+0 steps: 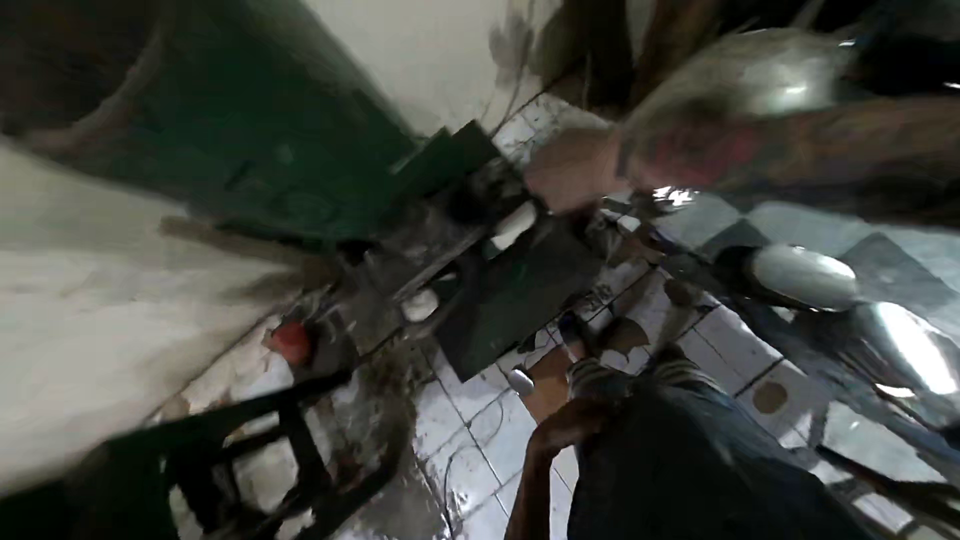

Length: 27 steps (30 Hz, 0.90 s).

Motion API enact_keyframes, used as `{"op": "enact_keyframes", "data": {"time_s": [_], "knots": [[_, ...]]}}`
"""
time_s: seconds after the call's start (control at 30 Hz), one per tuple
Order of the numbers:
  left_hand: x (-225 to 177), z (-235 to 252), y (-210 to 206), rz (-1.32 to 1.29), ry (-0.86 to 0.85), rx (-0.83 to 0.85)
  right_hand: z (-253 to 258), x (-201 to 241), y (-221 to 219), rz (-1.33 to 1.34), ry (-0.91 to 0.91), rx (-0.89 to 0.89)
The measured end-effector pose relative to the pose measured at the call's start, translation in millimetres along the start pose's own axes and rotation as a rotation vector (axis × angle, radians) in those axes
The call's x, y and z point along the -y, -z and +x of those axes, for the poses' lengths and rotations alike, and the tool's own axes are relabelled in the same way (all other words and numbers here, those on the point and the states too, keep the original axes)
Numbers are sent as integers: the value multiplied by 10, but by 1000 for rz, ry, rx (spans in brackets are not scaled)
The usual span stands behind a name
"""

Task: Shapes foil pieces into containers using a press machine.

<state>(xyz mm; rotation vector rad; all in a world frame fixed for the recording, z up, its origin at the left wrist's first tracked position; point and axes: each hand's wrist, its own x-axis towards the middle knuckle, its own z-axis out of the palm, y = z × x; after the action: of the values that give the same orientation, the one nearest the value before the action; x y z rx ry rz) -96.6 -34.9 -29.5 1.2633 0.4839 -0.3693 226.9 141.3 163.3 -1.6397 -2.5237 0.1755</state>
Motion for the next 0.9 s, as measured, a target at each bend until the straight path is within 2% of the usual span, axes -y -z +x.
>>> {"op": "enact_keyframes", "data": {"time_s": [0.03,0.07,0.1,0.13,0.17,0.2,0.27,0.3,0.33,0.37,0.43,0.47,0.57,0.63,0.7,0.77,0.83,0.9], "knots": [[33,83,40,24,30,56,-200,-381,132,-102,11,-176],[79,172,83,150,45,76,-501,-550,370,-208,-48,-220],[74,275,142,363,53,73,-890,-425,651,-259,-191,-143],[-97,381,136,591,100,10,-1226,-36,976,-218,-443,43],[-363,484,86,751,218,-96,-1472,318,1078,-137,-665,60],[-568,591,34,846,247,-281,-1733,566,968,-104,-770,-35],[-968,857,-56,921,93,-643,-2418,982,417,-129,-804,-266],[-1224,1053,-110,949,-27,-728,-2800,1237,177,-75,-864,-233],[-1474,1266,-177,930,-171,-754,-3129,1491,-26,29,-1002,-137],[-1715,1509,-267,989,-242,-741,-3399,1688,-241,163,-1167,2],[-2082,2039,-477,1102,-240,-601,-3853,1812,-745,416,-1458,285],[-2184,2331,-559,1161,-216,-521,-4098,1804,-1124,509,-1566,312],[-2230,3069,-623,1330,-200,-373,-4775,1898,-2389,578,-1707,161],[-2206,3315,-571,1397,-200,-326,-5049,2004,-2950,676,-1732,36],[-2224,3420,-542,1418,-202,-314,-5162,2068,-3345,859,-1769,-196],[-2218,3446,-541,1410,-197,-328,-5209,2100,-3547,1070,-1814,-331],[-2200,3353,-466,1434,-244,-346,-5135,2173,-3663,1021,-1815,-330],[-2133,3350,-460,1431,-370,-370,-5141,2164,-3603,1020,-1806,-280]]}}
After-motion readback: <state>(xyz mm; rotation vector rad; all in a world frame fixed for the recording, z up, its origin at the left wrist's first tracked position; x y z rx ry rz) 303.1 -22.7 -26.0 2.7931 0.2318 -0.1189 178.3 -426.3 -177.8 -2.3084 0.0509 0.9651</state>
